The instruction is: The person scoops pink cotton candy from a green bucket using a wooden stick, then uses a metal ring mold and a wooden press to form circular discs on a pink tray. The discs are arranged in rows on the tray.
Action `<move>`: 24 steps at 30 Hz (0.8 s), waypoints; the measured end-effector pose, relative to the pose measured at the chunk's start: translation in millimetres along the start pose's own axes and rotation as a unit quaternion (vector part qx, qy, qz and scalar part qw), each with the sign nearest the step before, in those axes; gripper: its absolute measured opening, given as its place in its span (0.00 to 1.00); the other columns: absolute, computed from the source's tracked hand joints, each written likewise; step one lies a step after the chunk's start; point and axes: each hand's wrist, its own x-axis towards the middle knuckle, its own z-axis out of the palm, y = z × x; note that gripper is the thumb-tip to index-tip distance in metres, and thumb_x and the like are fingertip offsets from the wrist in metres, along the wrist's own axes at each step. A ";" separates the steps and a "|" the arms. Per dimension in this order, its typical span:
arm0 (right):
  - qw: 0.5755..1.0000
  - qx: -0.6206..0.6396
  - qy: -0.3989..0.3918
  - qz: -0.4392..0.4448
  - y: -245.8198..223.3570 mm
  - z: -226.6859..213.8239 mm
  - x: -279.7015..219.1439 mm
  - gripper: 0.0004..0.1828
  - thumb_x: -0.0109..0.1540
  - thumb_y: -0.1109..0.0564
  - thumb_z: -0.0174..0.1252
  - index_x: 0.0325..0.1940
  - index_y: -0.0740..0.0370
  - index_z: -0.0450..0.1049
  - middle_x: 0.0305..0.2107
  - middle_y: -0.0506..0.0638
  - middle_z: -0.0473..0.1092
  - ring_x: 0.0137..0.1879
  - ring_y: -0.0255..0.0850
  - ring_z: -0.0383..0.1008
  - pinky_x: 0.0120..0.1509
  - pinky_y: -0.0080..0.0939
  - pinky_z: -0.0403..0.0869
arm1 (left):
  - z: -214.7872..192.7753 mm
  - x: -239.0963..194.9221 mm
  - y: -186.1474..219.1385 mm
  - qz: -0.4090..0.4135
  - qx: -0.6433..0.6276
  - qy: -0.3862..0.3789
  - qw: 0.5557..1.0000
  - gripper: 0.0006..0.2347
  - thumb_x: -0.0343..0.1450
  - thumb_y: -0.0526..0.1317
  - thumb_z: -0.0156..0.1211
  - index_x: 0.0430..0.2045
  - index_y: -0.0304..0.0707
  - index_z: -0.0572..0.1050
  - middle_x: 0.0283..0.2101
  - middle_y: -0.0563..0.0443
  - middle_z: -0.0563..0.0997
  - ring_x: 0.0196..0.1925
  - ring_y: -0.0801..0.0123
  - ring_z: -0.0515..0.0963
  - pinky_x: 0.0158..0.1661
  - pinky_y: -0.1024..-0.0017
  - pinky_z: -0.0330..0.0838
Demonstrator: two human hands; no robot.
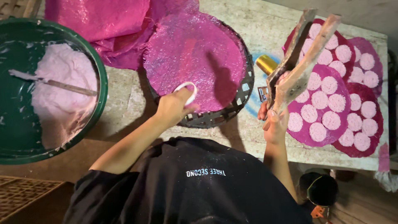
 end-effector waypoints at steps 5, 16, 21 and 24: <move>0.993 -0.029 -0.094 0.065 1.3 10.1 16.3 0.37 0.62 0.42 0.60 0.67 0.69 0.64 0.38 0.49 0.67 0.38 0.34 0.66 0.44 0.36 0.67 | -9.2 7.2 -25.7 0.024 0.075 0.066 0.995 0.11 0.70 0.40 0.62 0.45 0.42 0.79 0.44 0.49 0.79 0.49 0.57 0.77 0.46 0.57 0.68; 0.901 -0.116 -0.331 0.256 5.3 45.8 74.6 0.27 0.64 0.42 0.56 0.54 0.68 0.70 0.33 0.49 0.70 0.36 0.35 0.70 0.40 0.37 0.73 | -34.5 34.2 -36.7 -0.097 -0.592 0.158 0.784 0.29 0.77 0.53 0.62 0.70 0.37 0.62 0.69 0.46 0.71 0.74 0.59 0.67 0.73 0.59 0.58; 0.746 -0.124 -0.494 0.429 -7.8 80.6 120.9 0.32 0.64 0.35 0.48 0.46 0.69 0.76 0.31 0.49 0.77 0.37 0.36 0.78 0.44 0.38 0.79 | -43.2 73.0 -36.6 0.024 -0.915 0.148 0.375 0.29 0.73 0.66 0.53 0.54 0.41 0.74 0.44 0.54 0.77 0.50 0.65 0.77 0.67 0.60 0.67; 0.720 -0.312 -0.423 0.452 -24.4 99.9 142.7 0.42 0.65 0.25 0.32 0.49 0.59 0.79 0.25 0.50 0.73 0.28 0.38 0.73 0.35 0.42 0.74 | -31.9 80.0 -34.0 -0.025 -0.918 0.207 0.337 0.26 0.68 0.68 0.52 0.36 0.42 0.73 0.33 0.56 0.75 0.40 0.68 0.76 0.60 0.61 0.70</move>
